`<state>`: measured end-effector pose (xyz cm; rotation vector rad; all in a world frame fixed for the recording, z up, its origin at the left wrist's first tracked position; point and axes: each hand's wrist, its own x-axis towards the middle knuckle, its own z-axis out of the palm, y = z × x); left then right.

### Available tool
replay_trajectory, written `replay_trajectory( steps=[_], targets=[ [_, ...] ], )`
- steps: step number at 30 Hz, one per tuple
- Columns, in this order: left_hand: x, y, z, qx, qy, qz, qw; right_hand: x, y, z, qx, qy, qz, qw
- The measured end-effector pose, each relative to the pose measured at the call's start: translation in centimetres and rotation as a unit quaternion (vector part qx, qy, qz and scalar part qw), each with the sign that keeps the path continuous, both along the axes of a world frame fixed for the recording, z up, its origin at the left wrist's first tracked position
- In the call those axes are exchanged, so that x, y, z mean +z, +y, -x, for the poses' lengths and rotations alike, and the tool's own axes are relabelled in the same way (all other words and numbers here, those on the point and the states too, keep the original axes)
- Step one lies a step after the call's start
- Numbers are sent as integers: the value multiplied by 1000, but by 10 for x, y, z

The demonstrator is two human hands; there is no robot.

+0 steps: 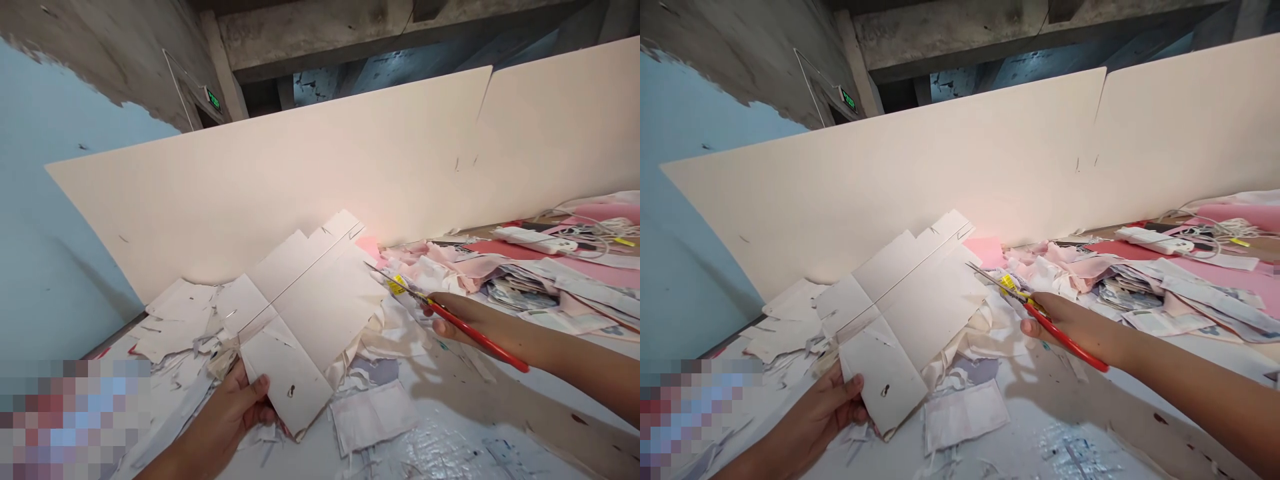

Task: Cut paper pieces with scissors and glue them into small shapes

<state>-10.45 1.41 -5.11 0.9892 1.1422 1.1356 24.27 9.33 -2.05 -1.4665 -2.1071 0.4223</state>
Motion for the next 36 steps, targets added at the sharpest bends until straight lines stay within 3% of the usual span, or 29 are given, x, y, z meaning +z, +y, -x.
replay_trajectory(
  steps=[7, 25, 36],
  targets=[
    [-3, 0, 3, -1, 11, 1, 1000, 2, 3, -5, 50, -4, 48, 998],
    [3, -1, -3, 31, 6, 9, 999, 7, 11, -9, 83, -20, 111, 990],
    [-2, -5, 0, -21, -24, 28, 999, 3, 9, -1, 77, 30, 93, 992]
  ],
)
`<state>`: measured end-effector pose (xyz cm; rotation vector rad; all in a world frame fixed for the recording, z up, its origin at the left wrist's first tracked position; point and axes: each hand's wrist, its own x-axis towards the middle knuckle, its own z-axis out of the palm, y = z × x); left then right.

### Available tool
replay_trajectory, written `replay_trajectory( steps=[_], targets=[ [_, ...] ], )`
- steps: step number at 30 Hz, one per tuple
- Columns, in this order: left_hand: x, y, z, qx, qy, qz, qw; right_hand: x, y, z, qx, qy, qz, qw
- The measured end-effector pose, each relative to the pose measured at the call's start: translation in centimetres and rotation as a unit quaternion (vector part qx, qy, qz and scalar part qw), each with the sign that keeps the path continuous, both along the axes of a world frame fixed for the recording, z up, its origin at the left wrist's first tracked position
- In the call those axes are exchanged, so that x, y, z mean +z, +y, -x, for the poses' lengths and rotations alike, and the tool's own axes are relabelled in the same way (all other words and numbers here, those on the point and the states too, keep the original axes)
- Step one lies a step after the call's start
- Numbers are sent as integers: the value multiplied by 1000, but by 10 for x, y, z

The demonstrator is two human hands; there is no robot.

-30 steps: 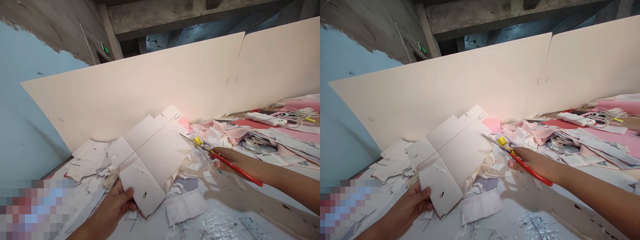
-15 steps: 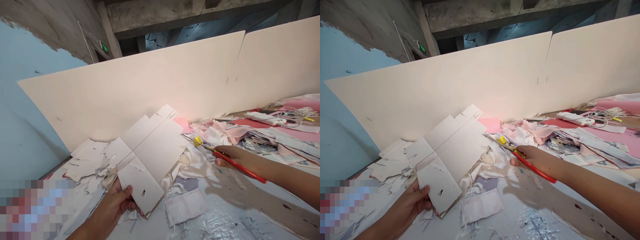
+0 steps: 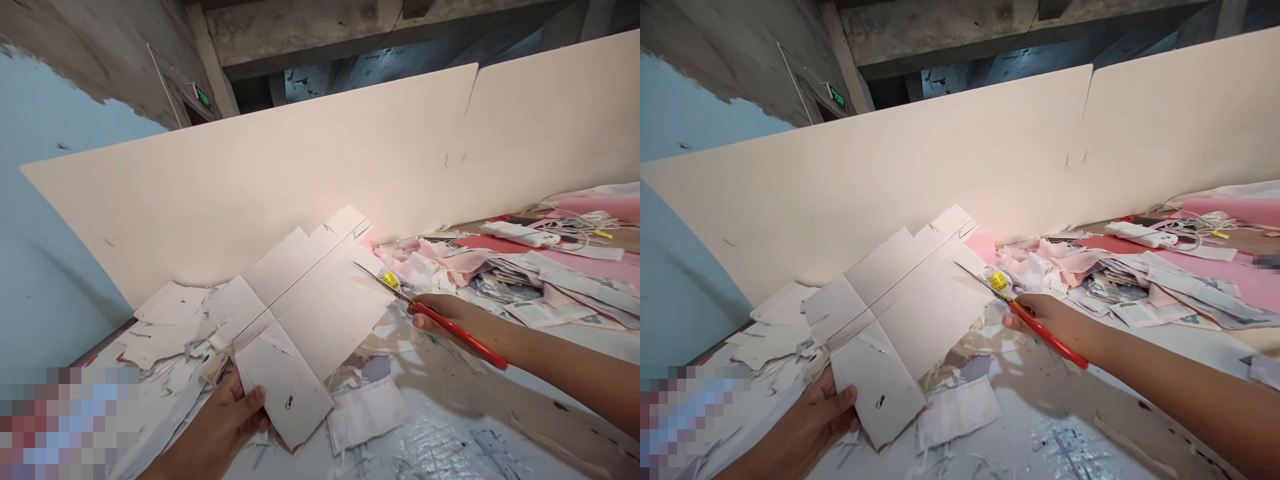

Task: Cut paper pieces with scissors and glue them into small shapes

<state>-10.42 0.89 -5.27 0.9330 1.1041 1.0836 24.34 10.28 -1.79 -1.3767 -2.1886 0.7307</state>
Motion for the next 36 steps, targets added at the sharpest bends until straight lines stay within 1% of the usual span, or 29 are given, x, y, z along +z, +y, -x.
replay_trajectory(
  steps=[6, 9, 13, 18, 23, 26, 29, 36],
  targets=[
    [-1, -3, 0, -14, -11, 17, 1000, -2, 0, 2, 0, -3, -17, 1000],
    [1, -4, -2, -10, -7, 18, 1000, -3, 1, 4, -20, -5, -18, 1000],
    [-1, -4, -1, -29, -11, 7, 1000, -6, 2, 6, -42, 0, -27, 999],
    [-9, -2, 5, -39, -1, 8, 999, -3, 0, 5, -27, -17, -27, 999],
    [-9, -4, 6, -37, -5, 5, 999, 0, -2, 4, -24, -39, -54, 997],
    [-9, -4, 5, -33, -11, 16, 999, -1, -1, 4, -38, -49, -60, 996],
    [-10, -3, 6, -30, -9, 22, 999, -4, 0, 3, -28, -50, -49, 997],
    [-10, -2, 8, -46, -10, 4, 999, -10, 0, 5, -26, -43, -44, 998]
  ],
)
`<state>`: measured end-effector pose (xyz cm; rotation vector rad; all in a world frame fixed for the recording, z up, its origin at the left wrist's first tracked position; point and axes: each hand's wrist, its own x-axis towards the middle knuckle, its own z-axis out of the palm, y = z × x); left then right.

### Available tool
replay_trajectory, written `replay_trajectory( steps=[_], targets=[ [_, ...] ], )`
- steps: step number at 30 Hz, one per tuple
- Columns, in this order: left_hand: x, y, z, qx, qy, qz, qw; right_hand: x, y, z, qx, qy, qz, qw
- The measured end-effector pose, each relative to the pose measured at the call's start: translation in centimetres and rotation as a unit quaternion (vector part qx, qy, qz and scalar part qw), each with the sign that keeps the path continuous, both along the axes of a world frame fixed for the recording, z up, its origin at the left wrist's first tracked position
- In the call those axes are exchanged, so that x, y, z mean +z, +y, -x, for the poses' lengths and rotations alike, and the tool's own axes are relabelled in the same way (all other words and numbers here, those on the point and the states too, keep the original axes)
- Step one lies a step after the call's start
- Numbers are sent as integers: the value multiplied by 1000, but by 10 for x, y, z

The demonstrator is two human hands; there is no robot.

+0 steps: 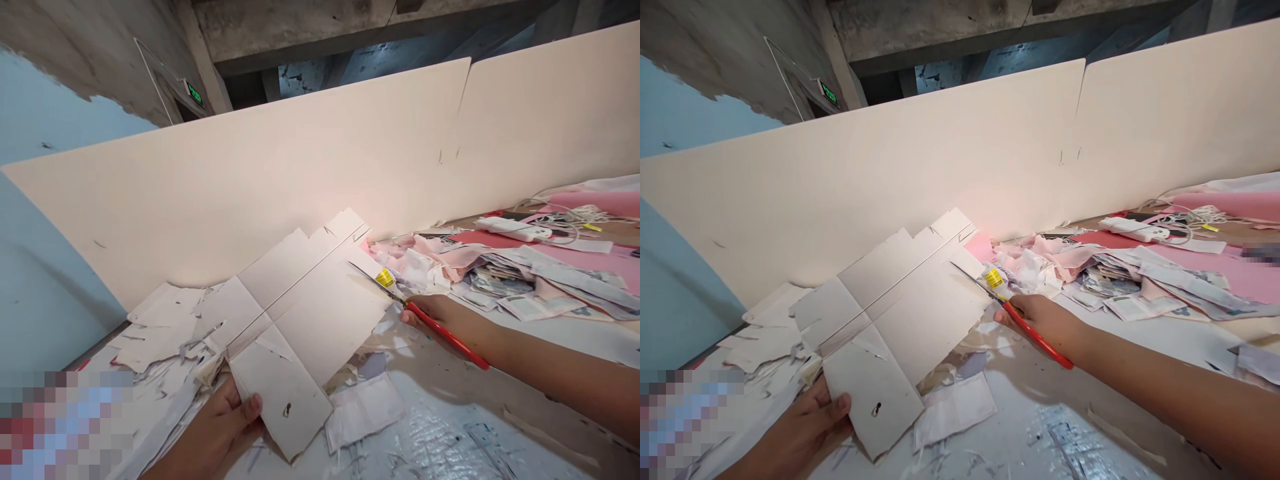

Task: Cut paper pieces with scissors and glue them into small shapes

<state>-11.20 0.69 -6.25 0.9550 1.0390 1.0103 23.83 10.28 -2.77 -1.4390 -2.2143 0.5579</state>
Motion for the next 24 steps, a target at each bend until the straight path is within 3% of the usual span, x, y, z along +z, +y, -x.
replay_trajectory(
  steps=[8, 15, 24],
  targets=[
    [2, -3, -1, 20, -1, 12, 1000, -1, -4, 3, 16, -21, -47, 999],
    [5, -3, -5, 22, 0, 14, 1000, 3, -11, 9, 13, 25, 5, 1000],
    [5, -1, -4, 32, -13, 12, 999, -1, -10, 9, 3, 73, 18, 997]
  ],
)
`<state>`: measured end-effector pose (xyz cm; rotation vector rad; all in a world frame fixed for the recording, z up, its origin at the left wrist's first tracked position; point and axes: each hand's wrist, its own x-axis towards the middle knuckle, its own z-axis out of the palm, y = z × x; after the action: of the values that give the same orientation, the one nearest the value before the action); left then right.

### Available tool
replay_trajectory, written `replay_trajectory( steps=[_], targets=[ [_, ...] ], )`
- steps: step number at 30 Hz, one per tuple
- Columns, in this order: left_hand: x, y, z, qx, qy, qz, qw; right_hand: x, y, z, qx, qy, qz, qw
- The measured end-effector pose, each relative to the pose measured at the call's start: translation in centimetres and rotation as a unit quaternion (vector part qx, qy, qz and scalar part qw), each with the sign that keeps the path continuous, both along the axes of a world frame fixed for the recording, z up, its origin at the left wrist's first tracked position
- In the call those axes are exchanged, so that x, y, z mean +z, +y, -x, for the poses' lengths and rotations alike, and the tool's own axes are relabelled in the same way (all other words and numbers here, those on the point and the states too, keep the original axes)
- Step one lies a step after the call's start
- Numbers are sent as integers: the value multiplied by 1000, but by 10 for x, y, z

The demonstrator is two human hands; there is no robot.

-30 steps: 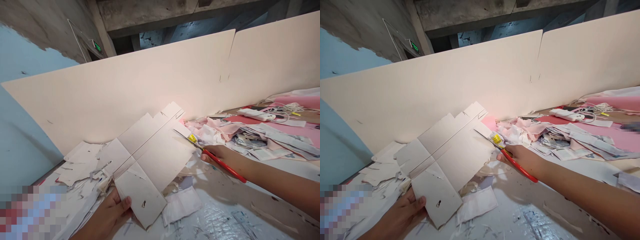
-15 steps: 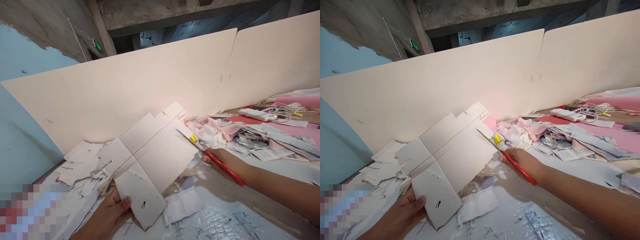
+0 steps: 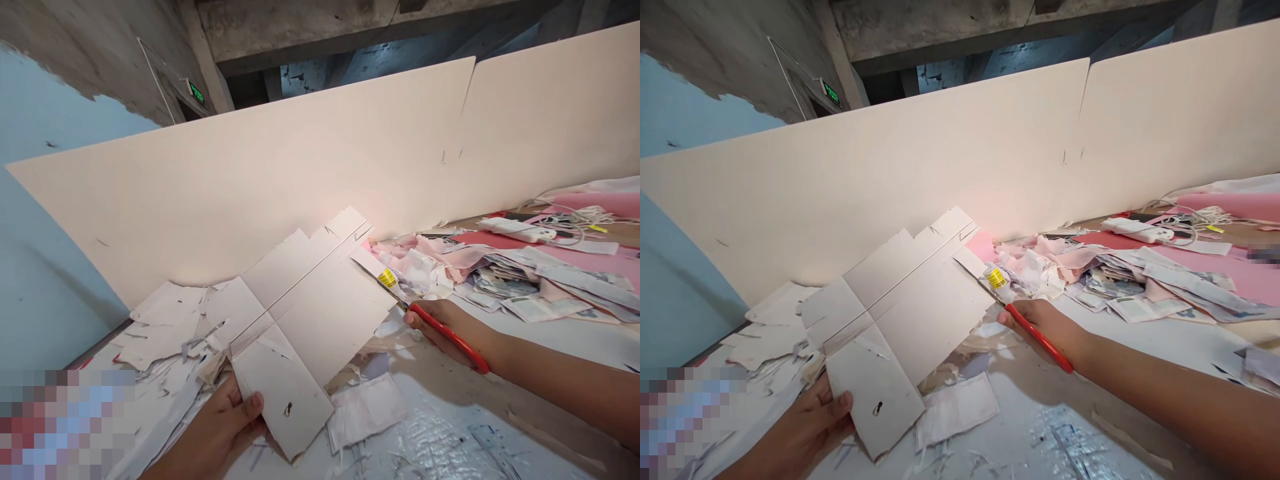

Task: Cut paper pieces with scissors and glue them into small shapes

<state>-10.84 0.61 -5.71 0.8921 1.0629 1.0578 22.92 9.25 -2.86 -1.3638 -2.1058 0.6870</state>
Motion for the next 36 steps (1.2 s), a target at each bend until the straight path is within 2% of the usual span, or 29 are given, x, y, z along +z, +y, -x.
replay_trajectory(
  steps=[6, 12, 17, 22, 28, 32, 36],
  targets=[
    [0, 1, -1, -3, -7, 1, 1000, 5, 1, -1, 10, 0, 50, 999],
    [3, -1, -2, 1, 3, 1, 1000, 5, 0, -6, 55, -38, 0, 998],
    [1, 1, 0, -7, 4, -3, 1000, 6, 0, -7, 66, -59, -37, 995],
    [0, 3, -1, -4, -13, 8, 1000, 7, 2, -2, 17, -104, -75, 992],
    [9, 0, -9, 27, -12, 32, 999, 16, -2, 3, -34, -157, -54, 986],
    [9, 1, -8, 34, -14, 37, 999, 15, 0, 3, -17, -154, -60, 986],
    [1, 4, -3, 40, -16, 37, 998, 9, 5, 3, -10, -156, -68, 985]
  ],
)
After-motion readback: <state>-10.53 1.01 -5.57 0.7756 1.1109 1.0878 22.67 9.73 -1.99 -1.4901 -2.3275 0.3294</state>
